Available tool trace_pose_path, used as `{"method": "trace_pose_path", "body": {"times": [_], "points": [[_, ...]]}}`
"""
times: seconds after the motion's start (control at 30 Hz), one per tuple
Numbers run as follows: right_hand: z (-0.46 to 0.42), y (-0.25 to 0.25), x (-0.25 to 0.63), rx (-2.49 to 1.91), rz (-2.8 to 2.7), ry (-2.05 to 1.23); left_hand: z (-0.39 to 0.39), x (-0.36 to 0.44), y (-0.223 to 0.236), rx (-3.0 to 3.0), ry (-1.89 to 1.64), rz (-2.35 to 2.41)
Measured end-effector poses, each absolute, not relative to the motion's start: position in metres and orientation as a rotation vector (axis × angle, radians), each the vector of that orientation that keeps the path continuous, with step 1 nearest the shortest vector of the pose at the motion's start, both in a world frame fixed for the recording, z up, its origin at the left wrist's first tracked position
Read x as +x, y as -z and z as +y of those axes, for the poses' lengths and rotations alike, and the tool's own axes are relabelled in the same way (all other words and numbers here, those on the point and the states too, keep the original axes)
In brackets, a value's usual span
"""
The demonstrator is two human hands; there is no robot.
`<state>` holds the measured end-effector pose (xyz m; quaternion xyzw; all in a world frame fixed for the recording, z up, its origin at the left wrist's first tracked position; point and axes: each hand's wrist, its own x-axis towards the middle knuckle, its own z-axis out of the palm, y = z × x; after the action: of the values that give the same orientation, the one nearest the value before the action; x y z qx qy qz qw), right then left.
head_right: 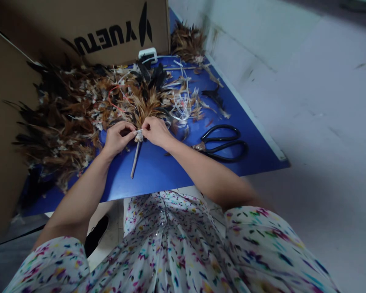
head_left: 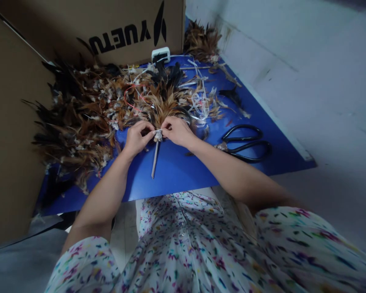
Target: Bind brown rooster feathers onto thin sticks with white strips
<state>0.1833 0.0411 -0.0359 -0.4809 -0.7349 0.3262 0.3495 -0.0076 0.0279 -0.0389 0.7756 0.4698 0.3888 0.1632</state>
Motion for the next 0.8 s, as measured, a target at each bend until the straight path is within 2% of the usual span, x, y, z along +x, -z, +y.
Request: {"method": "trace_pose_path", "body": {"times": [0.23, 0.8], "points": [[0.04, 0.034, 0.183, -1.249, -1.914, -0.842, 0.02, 0.003, 0.034, 2.256, -1.134, 1.517], [0.034, 0.027, 0.183, -1.151, -2.054, -0.755, 0.014, 0.026, 0.039, 2.246, -0.729, 1.989]]}}
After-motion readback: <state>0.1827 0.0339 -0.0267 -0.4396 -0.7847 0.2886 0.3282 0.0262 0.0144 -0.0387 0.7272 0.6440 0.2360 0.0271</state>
